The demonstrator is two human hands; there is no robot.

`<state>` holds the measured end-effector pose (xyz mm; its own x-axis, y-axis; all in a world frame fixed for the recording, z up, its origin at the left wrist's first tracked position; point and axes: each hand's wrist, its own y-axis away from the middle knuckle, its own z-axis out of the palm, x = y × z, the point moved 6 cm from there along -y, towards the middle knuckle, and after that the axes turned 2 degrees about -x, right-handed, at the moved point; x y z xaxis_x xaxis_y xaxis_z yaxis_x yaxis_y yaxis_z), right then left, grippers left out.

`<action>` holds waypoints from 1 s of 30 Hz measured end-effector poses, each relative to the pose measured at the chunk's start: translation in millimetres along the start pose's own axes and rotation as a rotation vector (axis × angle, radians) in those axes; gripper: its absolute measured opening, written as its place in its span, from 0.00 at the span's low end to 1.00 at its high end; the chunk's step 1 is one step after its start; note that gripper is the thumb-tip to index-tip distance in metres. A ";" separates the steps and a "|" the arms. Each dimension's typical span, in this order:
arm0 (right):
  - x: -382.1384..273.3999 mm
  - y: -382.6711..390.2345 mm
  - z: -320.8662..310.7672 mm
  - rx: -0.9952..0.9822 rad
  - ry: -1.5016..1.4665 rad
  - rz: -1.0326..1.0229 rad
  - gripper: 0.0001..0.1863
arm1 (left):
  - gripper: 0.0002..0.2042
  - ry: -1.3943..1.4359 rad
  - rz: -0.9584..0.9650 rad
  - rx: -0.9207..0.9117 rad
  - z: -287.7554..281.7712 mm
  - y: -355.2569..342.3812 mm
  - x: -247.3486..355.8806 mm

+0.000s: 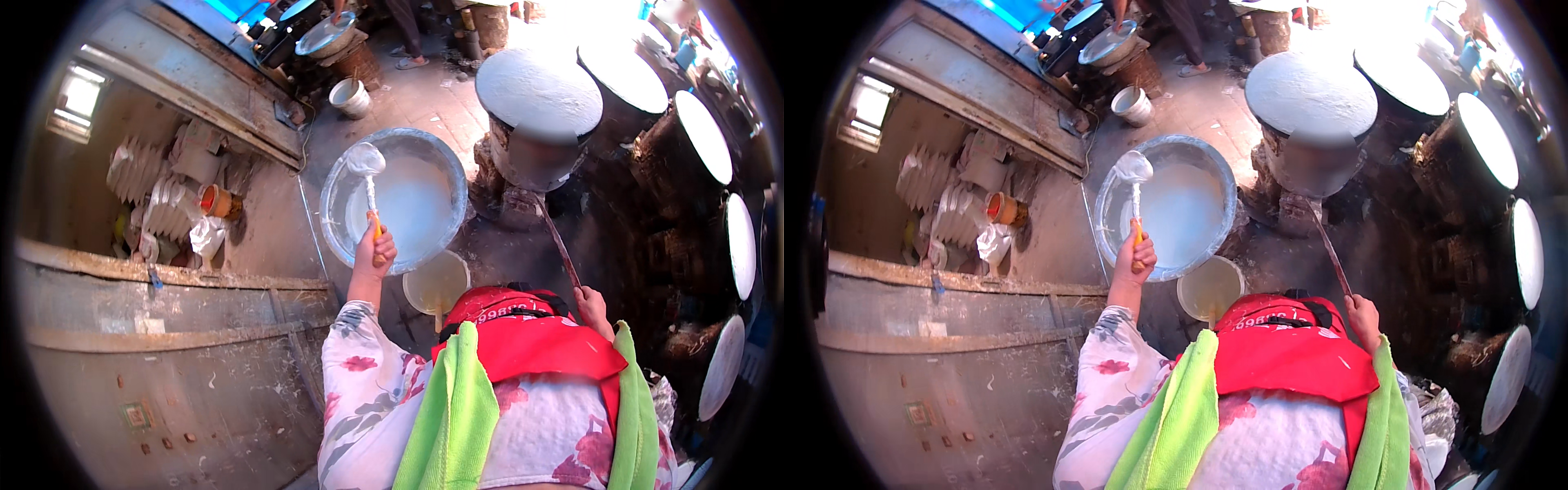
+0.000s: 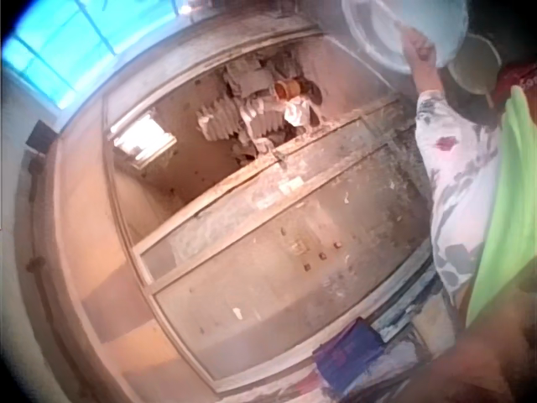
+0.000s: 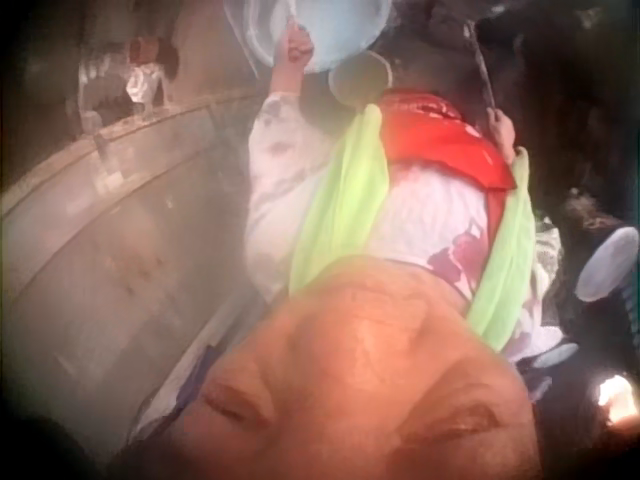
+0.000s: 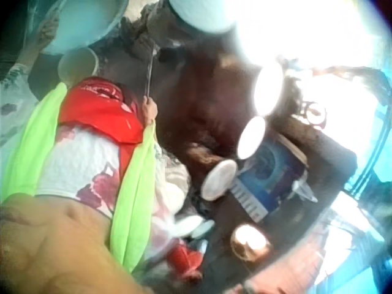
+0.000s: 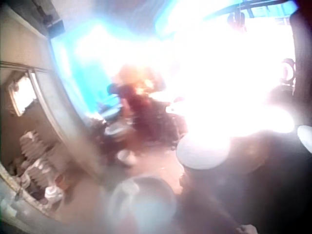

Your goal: The person prepares thin flatbreads by pouring batter from a ladle onto multiple circular hot plates and spreading it into thin layers using a stick, then lifting and stacking the cooked bread.

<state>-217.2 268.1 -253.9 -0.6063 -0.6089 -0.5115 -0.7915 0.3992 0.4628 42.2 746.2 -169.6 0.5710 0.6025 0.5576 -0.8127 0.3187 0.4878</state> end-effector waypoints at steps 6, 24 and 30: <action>12.0 22.1 -6.6 0.110 -0.063 0.038 0.18 | 0.17 0.561 -0.156 -0.491 84.1 -6.7 -5.4; 183.3 31.8 -82.7 0.464 -1.116 0.227 0.15 | 0.15 -0.382 -0.486 -0.521 396.1 -96.8 -219.7; 273.7 89.1 -176.4 0.906 -1.280 0.248 0.11 | 0.17 -0.267 -1.094 -0.756 560.7 -25.9 -420.1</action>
<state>-440.0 16.1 -224.9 -0.0131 0.2987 -0.9542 -0.1658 0.9405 0.2967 -111.5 74.5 -39.9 0.8949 -0.3477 0.2797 0.2529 0.9116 0.3240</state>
